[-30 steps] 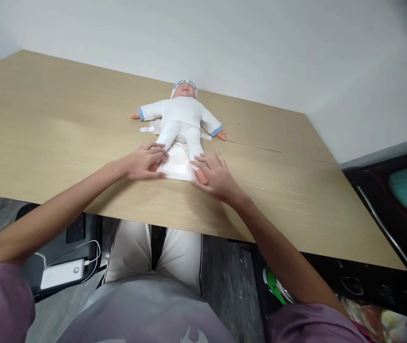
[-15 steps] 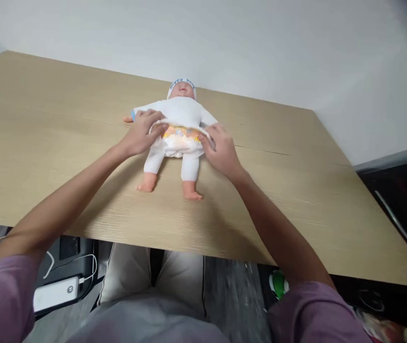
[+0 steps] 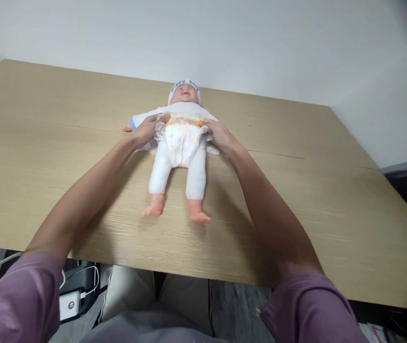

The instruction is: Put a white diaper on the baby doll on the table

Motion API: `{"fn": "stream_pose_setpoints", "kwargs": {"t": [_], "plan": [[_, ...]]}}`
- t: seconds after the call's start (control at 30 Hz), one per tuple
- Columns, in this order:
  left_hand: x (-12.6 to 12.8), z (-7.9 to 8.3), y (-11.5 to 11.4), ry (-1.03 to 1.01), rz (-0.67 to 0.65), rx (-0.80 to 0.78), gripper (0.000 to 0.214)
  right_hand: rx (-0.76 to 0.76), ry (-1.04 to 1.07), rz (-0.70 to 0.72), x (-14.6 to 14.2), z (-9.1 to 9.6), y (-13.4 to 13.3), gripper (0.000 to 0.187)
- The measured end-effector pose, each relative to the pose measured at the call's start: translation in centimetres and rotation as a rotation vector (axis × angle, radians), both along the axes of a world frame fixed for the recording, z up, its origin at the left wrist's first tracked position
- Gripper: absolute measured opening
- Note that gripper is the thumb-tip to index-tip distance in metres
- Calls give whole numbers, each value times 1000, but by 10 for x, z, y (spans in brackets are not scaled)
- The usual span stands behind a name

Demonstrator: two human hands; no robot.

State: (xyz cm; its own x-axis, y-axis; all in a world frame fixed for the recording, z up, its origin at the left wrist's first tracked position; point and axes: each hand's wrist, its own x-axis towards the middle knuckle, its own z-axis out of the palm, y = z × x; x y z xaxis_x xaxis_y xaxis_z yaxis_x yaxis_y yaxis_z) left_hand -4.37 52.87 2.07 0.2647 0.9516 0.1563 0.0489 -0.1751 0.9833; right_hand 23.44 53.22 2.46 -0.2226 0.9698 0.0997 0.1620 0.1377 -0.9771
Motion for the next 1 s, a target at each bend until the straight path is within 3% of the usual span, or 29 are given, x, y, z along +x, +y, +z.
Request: {"fn": "stream_pose_setpoints", "kwargs": {"t": [0.1,0.23,0.4,0.5,0.57,0.67,0.73,0.87,1.0], "plan": [[-10,6,-33,162,-84,-33,51,-92,-21,100,13,8,-38,54],[-27,22,-53,380,-51,-5,52,-126,-88,157,36,16,-68,57],[-33,52,-56,475,192,174,33,167,-214,-167,54,6,-95,52],[-12,72,-72,523,257,370,35,290,-389,-284,54,-14,-122,43],[12,79,-85,583,196,508,36,370,-537,-336,51,-30,-137,36],[50,75,-102,729,31,645,36,469,-693,-396,49,-49,-144,31],[68,66,-109,826,-28,661,38,439,-704,-425,52,-56,-141,34],[80,50,-112,911,10,647,48,242,-649,-425,61,-58,-132,43],[80,43,-110,915,47,651,57,172,-527,-361,67,-53,-134,54]]}}
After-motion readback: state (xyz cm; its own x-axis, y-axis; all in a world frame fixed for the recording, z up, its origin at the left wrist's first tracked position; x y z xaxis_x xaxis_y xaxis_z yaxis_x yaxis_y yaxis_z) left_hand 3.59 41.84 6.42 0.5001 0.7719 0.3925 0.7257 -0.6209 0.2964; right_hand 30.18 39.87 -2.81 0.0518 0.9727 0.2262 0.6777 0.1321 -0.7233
